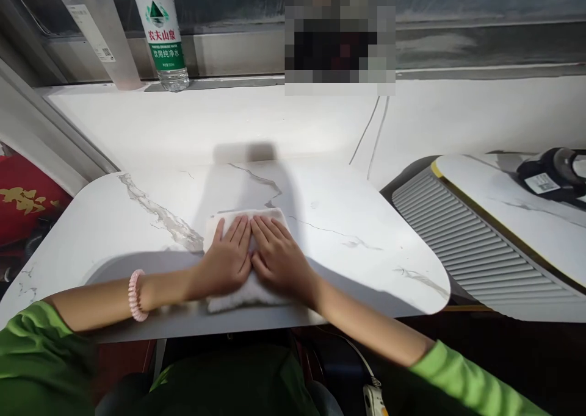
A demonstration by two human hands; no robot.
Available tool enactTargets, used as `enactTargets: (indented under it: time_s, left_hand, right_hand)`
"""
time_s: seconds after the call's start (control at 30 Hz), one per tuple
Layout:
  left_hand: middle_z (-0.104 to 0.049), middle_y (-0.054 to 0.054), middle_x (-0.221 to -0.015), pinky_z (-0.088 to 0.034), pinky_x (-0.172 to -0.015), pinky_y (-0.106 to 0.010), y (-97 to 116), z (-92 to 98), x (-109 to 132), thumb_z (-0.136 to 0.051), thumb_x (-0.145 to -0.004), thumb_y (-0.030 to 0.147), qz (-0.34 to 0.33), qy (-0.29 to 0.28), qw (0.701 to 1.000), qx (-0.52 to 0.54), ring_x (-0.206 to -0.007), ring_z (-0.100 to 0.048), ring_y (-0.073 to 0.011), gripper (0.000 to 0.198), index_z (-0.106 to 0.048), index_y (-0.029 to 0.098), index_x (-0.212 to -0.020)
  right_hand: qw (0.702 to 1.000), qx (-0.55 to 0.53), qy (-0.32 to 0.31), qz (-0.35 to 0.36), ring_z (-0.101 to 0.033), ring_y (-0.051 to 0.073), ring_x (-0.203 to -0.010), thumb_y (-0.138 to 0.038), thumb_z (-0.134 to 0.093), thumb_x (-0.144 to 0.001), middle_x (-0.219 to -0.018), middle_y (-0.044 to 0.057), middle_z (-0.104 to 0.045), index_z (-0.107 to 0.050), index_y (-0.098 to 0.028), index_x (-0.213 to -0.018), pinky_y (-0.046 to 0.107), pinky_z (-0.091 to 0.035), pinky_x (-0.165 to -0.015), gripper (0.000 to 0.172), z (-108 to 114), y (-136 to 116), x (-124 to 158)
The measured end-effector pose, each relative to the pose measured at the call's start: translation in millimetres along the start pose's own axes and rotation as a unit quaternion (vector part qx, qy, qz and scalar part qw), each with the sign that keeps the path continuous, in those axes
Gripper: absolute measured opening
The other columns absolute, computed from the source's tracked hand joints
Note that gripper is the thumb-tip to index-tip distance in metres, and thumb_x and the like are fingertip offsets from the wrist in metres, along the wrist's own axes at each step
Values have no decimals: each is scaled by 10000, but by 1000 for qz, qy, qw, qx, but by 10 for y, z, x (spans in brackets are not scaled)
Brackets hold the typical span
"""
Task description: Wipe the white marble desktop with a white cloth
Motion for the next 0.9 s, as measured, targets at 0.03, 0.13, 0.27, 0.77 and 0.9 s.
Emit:
enactTargets:
  time_s: [0.03,0.13,0.27,0.77,0.9]
  left_hand:
    - [-262,-231,-1564,-160,-1191,-581,-104,-9,-146,-272,-966,282,1,-13,1000,-2,-1482,-202,-334,625,-296,-58,-1490]
    - [-226,-216,-1583,-132,-1199,-564,-470,-31,-635,-262,-966,252,10,-40,999,-6,-1491,-184,-303,618,-252,-50,-1506]
    - [-247,-191,-1588,-128,-1205,-524,-950,-51,-1216,-252,-972,221,27,-26,999,-9,-1485,-216,-275,589,-256,-10,-1514]
    - [-205,-185,-1604,-103,-1212,-519,-753,-6,-1077,-223,-1001,249,74,-17,997,1,-1493,-184,-275,583,-232,-15,-1520]
    - [-193,-192,-1602,-91,-1213,-543,-260,-4,-708,-233,-1002,266,73,-17,997,14,-1498,-162,-285,596,-222,-23,-1522]
  right_hand:
    - [1000,3,-2,-5,-413,279,-1397,-237,-354,-870,-1462,185,-488,-447,-14,-1434,493,-360,-1154,614,-36,109,-141]
    - [1000,17,-10,-22,-427,292,-1382,-217,-347,-865,-1449,204,-499,-459,15,-1407,497,-347,-1145,600,-155,456,-622]
    - [998,21,-15,-55,-450,305,-1349,-200,-354,-861,-1434,226,-507,-468,35,-1378,477,-332,-1137,580,-297,852,-1229]
    - [998,13,-23,-52,-380,281,-1414,-230,-282,-920,-1495,194,-443,-421,15,-1429,480,-287,-1180,581,-268,853,-1061]
    - [1000,9,-17,-10,-383,287,-1414,-248,-276,-937,-1489,199,-449,-424,16,-1432,487,-306,-1177,580,-106,636,-485]
Point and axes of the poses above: each hand's wrist, its own x-axis away from the middle knuckle, its own z-axis out of the back of the hand, y = z × x, the point moved 5 cm from there along -x, towards the middle knuckle
